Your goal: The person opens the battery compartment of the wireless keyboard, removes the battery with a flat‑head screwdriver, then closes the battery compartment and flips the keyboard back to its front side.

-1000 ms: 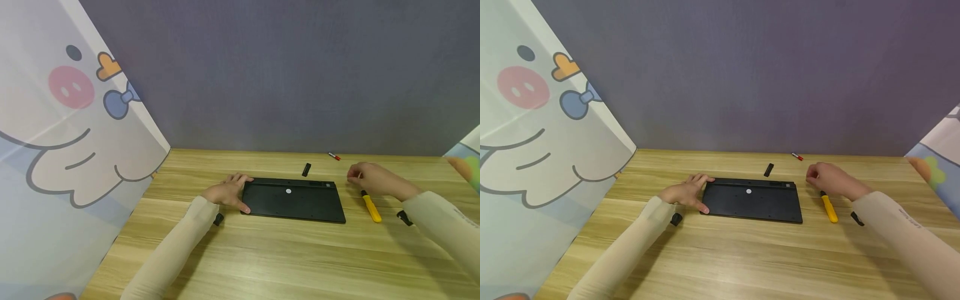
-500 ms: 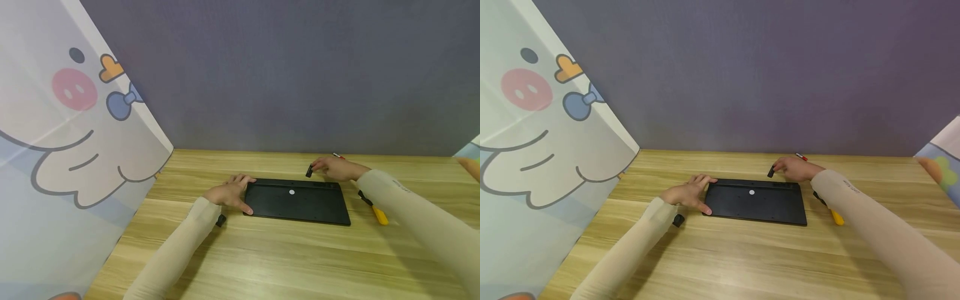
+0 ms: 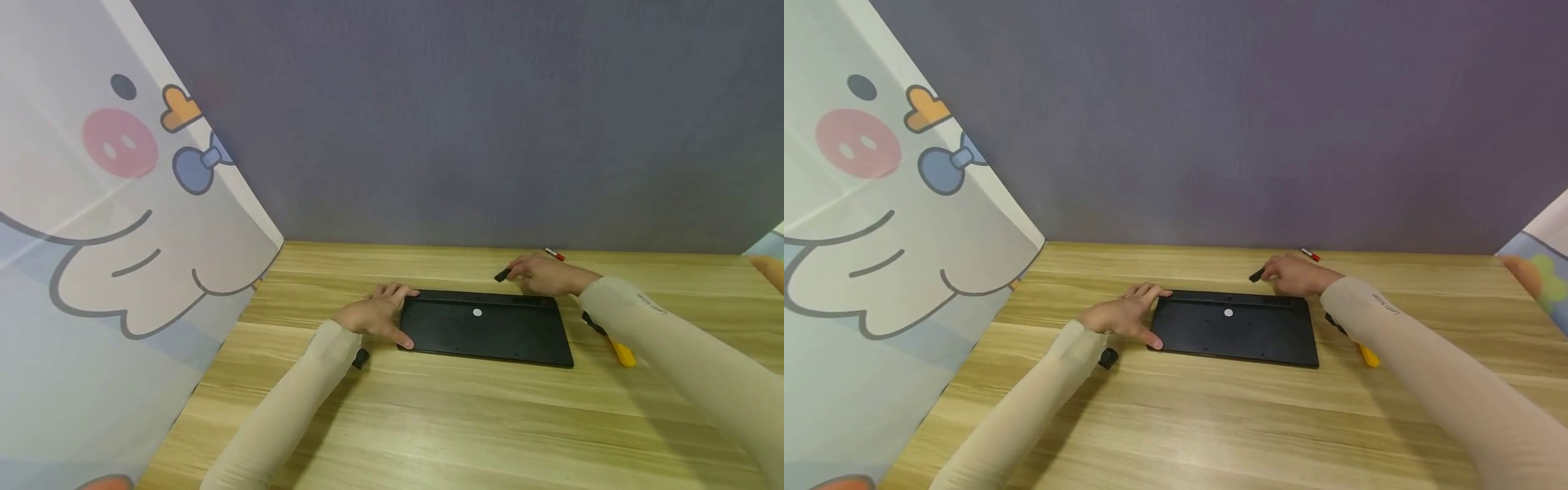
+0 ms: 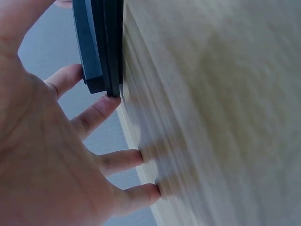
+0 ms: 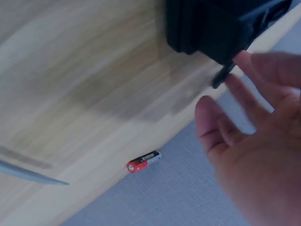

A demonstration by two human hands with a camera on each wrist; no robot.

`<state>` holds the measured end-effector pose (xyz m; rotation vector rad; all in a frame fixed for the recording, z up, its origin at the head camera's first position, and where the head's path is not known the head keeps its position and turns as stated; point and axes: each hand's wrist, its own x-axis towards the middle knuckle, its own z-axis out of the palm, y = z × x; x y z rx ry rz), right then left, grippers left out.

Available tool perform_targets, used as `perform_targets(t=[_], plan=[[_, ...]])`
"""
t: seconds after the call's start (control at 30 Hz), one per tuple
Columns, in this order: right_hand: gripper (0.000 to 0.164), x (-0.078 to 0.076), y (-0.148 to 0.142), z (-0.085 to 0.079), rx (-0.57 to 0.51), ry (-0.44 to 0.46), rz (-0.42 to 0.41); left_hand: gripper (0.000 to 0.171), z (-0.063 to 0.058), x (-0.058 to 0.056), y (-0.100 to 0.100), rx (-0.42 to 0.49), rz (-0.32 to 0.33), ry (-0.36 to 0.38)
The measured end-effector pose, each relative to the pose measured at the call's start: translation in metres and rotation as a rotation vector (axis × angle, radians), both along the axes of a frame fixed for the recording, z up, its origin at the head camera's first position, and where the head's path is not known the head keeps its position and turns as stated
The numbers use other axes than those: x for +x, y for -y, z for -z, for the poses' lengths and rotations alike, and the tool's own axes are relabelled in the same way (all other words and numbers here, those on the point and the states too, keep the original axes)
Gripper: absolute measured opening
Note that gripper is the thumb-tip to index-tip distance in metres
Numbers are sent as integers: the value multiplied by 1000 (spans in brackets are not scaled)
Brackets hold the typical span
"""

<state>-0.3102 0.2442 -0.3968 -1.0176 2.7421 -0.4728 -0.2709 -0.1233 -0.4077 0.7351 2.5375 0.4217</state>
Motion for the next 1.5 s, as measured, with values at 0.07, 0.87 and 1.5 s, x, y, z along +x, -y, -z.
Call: perform_targets(t=[0.07, 0.87, 1.5], plan=[[24, 0, -1, 0, 11, 10, 16, 104, 0, 0, 0, 1, 0, 0], [28, -17, -57, -5, 58, 91, 531, 104, -2, 1, -1, -30, 5, -14], [24, -16, -60, 5, -32, 33, 654, 103, -1, 1, -2, -17, 25, -21]])
